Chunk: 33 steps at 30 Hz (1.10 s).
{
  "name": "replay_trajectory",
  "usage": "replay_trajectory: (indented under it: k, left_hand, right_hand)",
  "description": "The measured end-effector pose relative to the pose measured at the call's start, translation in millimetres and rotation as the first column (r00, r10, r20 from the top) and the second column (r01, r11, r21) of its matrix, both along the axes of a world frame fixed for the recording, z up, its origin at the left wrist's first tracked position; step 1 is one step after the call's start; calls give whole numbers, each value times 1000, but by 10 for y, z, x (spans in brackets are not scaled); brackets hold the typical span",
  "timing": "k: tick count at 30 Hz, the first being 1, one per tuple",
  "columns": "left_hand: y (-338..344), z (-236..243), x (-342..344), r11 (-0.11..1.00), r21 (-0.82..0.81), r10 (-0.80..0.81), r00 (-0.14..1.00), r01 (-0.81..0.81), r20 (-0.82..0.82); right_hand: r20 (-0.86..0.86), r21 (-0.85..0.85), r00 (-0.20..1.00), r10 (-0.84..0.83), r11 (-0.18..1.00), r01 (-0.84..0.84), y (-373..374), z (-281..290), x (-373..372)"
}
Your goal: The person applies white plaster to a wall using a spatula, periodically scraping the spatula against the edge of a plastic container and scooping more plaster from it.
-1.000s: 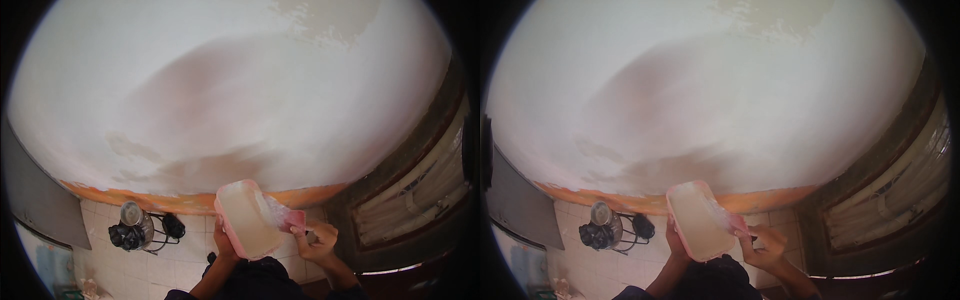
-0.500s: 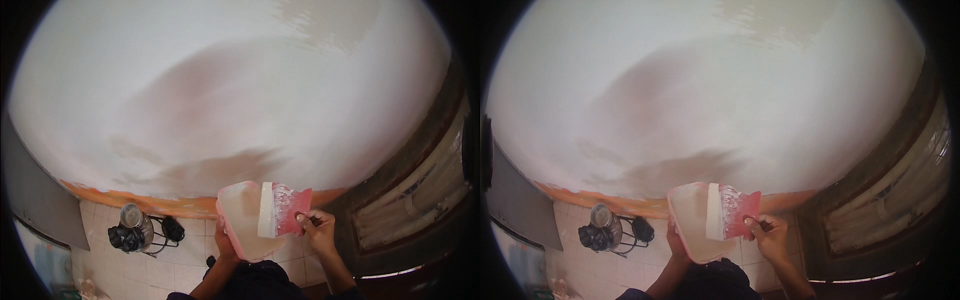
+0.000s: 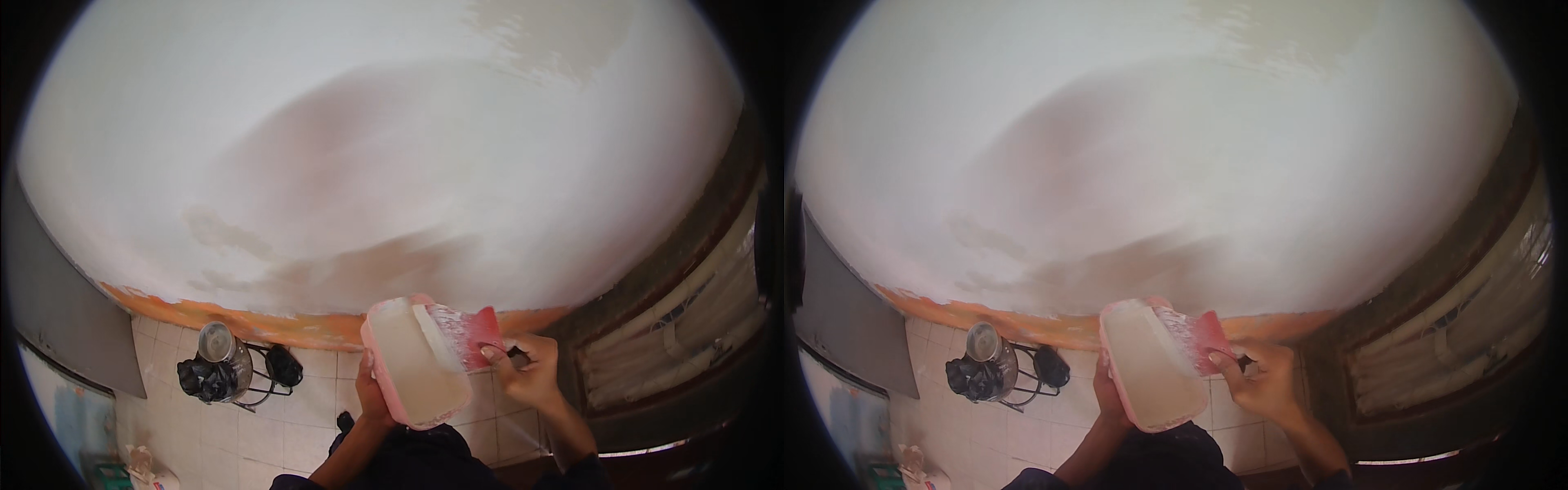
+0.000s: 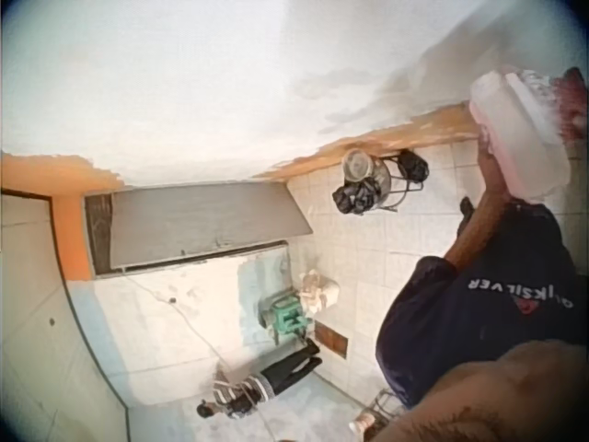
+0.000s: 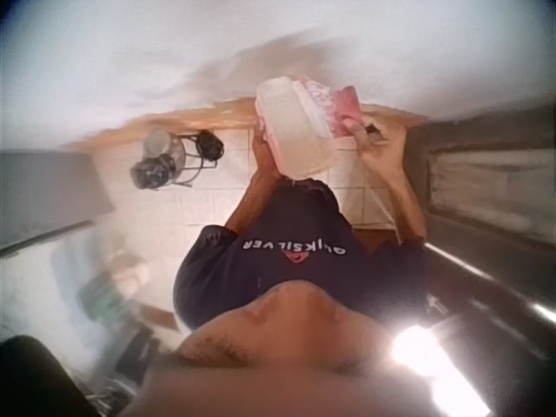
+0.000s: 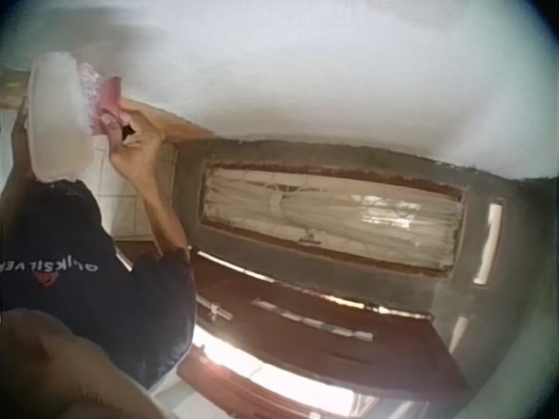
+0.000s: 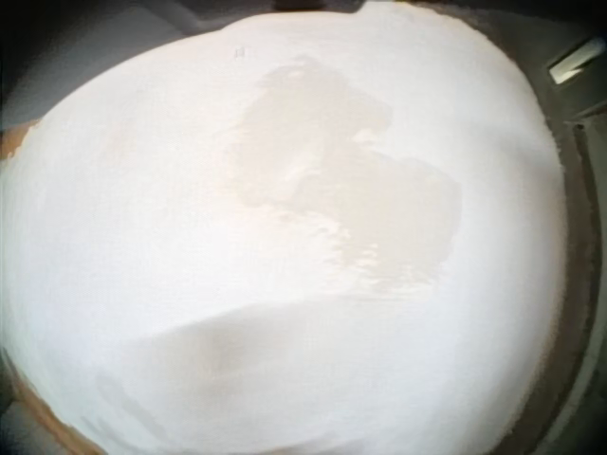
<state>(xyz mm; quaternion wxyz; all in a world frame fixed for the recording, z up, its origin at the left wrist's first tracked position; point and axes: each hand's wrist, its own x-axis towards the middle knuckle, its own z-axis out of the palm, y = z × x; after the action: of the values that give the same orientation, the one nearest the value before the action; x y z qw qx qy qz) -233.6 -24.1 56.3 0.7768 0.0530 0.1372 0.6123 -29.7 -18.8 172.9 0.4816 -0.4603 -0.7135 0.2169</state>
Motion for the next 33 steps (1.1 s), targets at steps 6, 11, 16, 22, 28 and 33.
replay_trajectory:
  k: [6, 11, 16, 22, 28, 33]
  left_hand:
    - [6, 36, 1, 999, -13, 46, 998, -47, -50]
    - [-2, -6, -18, 1000, 0, 6, 1000, -6, -19]
    - [13, -34, -3, 1000, 2, 1, 1000, -1, 24]
    - [13, -5, -11, 1000, 10, 23, 999, -22, -30]
    - [11, -25, -27, 1000, 18, 17, 1000, -17, -1]
    - [-20, -3, -33, 1000, -4, 14, 1000, -14, -10]
  right_hand:
    - [64, 114, 998, 17, 993, -25, 10, -33, 3]
    - [69, 130, 998, 12, 991, -21, -58, -30, 4]
    - [24, 82, 1000, -10, 997, 8, -56, -8, -9]
    - [31, 74, 999, 11, 997, -13, -46, -95, 3]
    - [21, 116, 998, 51, 992, -54, -61, -195, 18]
    - [68, 176, 997, 46, 983, -58, -107, -200, 70]
